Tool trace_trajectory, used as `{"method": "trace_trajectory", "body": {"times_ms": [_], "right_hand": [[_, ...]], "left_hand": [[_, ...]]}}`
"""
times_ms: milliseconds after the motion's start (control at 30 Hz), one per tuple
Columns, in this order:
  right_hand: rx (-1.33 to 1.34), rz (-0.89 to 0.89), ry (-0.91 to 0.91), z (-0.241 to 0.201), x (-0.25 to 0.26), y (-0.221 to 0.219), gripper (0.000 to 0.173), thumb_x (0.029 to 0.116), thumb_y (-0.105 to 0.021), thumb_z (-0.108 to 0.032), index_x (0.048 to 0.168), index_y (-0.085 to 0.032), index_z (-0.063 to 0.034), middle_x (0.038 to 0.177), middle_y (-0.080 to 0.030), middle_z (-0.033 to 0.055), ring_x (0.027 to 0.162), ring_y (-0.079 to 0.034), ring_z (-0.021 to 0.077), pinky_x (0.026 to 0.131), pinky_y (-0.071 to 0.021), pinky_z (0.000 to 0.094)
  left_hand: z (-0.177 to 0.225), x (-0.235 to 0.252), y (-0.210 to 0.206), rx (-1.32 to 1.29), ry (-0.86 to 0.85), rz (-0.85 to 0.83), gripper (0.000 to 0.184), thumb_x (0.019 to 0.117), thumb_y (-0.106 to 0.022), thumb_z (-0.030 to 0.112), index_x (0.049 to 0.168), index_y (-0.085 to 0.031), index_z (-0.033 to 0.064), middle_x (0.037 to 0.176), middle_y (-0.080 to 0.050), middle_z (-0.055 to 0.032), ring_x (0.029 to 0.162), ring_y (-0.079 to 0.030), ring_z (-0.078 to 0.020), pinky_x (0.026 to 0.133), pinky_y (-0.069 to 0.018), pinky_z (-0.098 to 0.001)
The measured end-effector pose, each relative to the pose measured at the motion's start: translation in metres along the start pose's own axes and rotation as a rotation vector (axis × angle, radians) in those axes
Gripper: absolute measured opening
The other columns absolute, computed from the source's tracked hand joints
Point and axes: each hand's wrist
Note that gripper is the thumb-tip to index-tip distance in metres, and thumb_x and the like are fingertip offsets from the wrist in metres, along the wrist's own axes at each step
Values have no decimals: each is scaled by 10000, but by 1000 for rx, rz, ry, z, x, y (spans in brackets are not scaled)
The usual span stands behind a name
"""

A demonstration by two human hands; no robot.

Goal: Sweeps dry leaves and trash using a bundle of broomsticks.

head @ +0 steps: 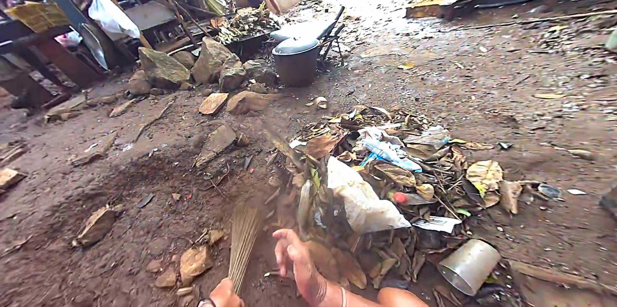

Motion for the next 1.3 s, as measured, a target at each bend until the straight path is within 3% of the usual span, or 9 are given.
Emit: {"method": "trace_trajectory", "body": {"times_ms": [200, 467, 600, 733, 900, 1067, 1133, 1200, 1300], "right_hand": [[-70, -47, 15, -5, -3, -5, 756, 1025, -371, -557, 1281, -462, 149, 766, -564, -94, 592, -505, -22, 550, -467, 174], [-271, -362, 182, -1, -36, -8, 693, 1048, -288, -482, 1274, -512, 134, 704, -553, 18, 559, -514, 58, 509, -471, 230], [-358, -531, 394, -7, -44, -13, 444, 1014, -369, -268, 1007, -605, 108, 630, -506, 45, 527, -486, 101, 500, -458, 252], [-337, -634, 539, -6, -47, -17, 291, 960, -438, -138, 850, -637, 44, 675, -617, 102, 596, -613, 162, 543, -515, 298], [-265, -642, 621, -4, -54, -20, 263, 971, -467, -114, 815, -637, 12, 632, -568, 90, 583, -582, 182, 523, -475, 312], [-258, -598, 598, -6, -50, -16, 254, 961, -467, -114, 797, -617, 8, 619, -552, 91, 567, -571, 181, 507, -465, 314], [-260, -591, 583, -6, -50, -14, 247, 948, -474, -112, 800, -624, 16, 624, -559, 93, 567, -572, 176, 507, -465, 310], [-269, -591, 582, -5, -50, -14, 240, 938, -481, -111, 818, -638, 25, 644, -592, 97, 582, -596, 174, 515, -483, 310], [-282, -588, 587, -4, -50, -13, 231, 922, -496, -91, 877, -679, 43, 656, -597, 104, 589, -599, 187, 520, -484, 321]], "left_hand": [[-32, -77, 18, -239, -147, -55, 603, 861, -775, 180, 1372, -517, -10, 1113, -664, -219, 1009, -668, -341, 907, -534, -546], [-123, -150, 7, -848, 155, 225, 171, 975, -603, 53, 1135, -594, -6, 752, -689, -94, 610, -693, -174, 577, -605, -330], [-134, -151, -10, -989, 398, 291, 157, 1023, -572, 155, 940, -634, 36, 676, -667, -39, 542, -649, -121, 509, -549, -273], [-102, -138, -39, -986, 397, 67, 134, 978, -617, 105, 866, -640, 35, 685, -679, -50, 572, -660, -133, 538, -551, -281], [-41, -156, -42, -1030, -31, -359, 56, 870, -603, 2, 852, -631, 47, 675, -690, -63, 583, -689, -139, 567, -597, -281], [-28, -173, -16, -664, -220, -226, 505, 756, -748, 85, 1235, -588, 97, 773, -705, -54, 607, -678, -138, 555, -586, -305], [-25, -171, -5, -331, -176, -27, 588, 814, -813, 96, 1335, -541, 86, 817, -678, -90, 681, -668, -238, 609, -565, -466], [-30, -159, 0, -107, -133, 168, 584, 813, -795, 106, 1329, -531, 31, 849, -661, -176, 770, -664, -382, 663, -518, -627], [-42, -144, 3, 61, -102, 352, 604, 811, -750, 121, 1322, -485, -63, 882, -650, -287, 820, -666, -513, 680, -492, -705]]}}
Point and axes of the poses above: each hand's wrist, its own x-axis towards the middle knuckle, its own y-axis out of the back of the hand, z = x × y
